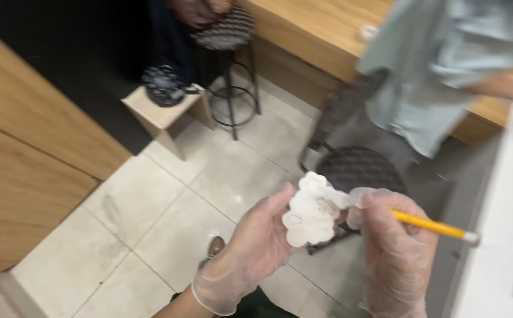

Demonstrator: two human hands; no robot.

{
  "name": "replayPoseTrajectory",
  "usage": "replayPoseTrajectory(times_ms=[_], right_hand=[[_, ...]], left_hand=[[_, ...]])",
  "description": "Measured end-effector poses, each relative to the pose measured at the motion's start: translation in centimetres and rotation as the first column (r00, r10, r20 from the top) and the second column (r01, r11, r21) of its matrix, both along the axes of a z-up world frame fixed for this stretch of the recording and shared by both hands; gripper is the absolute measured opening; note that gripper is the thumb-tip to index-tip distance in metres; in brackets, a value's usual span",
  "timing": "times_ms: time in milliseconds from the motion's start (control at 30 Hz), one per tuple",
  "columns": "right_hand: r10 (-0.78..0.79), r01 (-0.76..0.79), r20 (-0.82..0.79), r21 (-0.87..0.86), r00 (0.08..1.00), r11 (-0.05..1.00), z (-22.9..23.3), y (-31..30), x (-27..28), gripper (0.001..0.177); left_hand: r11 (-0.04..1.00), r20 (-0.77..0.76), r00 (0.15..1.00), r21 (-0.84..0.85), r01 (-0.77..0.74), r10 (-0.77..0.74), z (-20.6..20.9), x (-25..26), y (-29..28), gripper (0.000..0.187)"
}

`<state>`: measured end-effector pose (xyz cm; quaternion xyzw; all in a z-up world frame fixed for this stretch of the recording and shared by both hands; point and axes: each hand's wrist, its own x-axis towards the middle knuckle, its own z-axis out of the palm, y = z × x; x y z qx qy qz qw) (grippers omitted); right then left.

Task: Sculpting and refining details on a wax piece using a specialized tool.

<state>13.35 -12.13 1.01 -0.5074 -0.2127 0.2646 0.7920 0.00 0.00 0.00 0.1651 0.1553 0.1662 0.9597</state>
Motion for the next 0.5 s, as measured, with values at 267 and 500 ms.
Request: replayPoseTrajectory(times_ms=[267,500], right_hand=[[0.162,-0.161,-0.016,0.056,0.987,0.985,-1.4,21.0,-5.8,0.015],[0.222,-0.222,0.010,-0.045,0.975,0.974,-1.6,32.1,-6.0,0.010]], left_hand=[[0.976,0.008,0.980,0.093,-0.198,0.198,-0.8,-7.7,18.2,0.053],[0.961,0.050,0.965,0.091,-0.261,0.257,-1.6,-8.0,28.0,0.055]])
